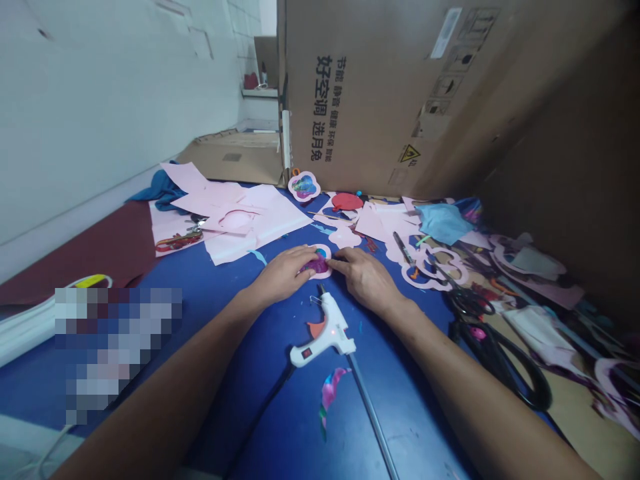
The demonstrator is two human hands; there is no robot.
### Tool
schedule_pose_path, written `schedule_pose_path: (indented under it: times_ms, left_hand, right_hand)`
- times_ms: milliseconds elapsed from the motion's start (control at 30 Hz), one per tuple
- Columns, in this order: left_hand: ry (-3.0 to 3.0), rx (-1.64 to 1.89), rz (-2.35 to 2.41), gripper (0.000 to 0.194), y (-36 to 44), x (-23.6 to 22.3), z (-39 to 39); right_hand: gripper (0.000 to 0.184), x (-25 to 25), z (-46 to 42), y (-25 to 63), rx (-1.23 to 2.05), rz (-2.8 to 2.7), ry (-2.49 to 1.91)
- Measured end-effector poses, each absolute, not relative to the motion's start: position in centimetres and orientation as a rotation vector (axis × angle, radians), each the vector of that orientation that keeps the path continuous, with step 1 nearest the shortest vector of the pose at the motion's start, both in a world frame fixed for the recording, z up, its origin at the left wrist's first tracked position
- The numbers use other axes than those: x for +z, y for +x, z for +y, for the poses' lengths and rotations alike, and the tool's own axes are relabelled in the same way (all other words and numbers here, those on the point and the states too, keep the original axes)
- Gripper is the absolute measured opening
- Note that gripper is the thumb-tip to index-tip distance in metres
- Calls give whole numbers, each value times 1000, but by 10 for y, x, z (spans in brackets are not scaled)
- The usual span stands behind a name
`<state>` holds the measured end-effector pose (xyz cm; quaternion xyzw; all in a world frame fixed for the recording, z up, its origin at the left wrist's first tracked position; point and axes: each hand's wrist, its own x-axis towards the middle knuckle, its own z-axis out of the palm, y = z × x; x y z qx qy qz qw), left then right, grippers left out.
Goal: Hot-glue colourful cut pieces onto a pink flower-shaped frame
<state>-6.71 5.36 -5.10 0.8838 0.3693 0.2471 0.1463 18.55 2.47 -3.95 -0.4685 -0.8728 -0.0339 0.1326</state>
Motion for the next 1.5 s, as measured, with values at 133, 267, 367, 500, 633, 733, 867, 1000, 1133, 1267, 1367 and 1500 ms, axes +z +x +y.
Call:
schedule_pose_path:
  times_ms: [133,267,367,500,633,733,867,1000,1133,1267,1367,1500]
  left_hand:
    - [2550,689,1062,43,-67,-51,54]
    - [2559,668,1072,42,-67,-50,55]
    - [2564,656,1074,41,-67,-50,55]
    - [2568,661,1080,41,-66,-52,55]
    - [2568,667,1085,43,-65,-53,56]
    - [2575,668,1069,42,-65,-53,56]
    - [2584,661,1068,42,-65,-52,55]
    - [2600,651,1062,45,-65,-53,55]
    - [2619,622,1083,49,-66,-53,55]
    - [2622,547,1104,46,-65,-52,54]
    - [2631,521,1116,46,-65,-51,54]
    - [2636,520,1118,46,-65,-53,55]
  right_hand:
    - [54,-39,25,185,-15,-2490,-1340]
    - [56,-42,28,189,130,-2290,-1374]
    - [51,-43,30,192,163,-2105,-1381]
    - [42,-43,33,185,174,-2092,-1275]
    - [41,-47,39,175,136,-2137,-1296]
    - [39,-52,44,173,145,-2113,-1405]
    - [42,-55,46,173,174,-2061,-1539]
    - [42,-53,46,172,193,-2057,-1585]
    - [43,-53,47,171,217,-2043,-1595]
    - [42,-54,49,173,234,-2034,-1585]
    - [41,-54,49,173,239,-2033,-1581]
    - [38,-55,51,175,292,-2002,-1565]
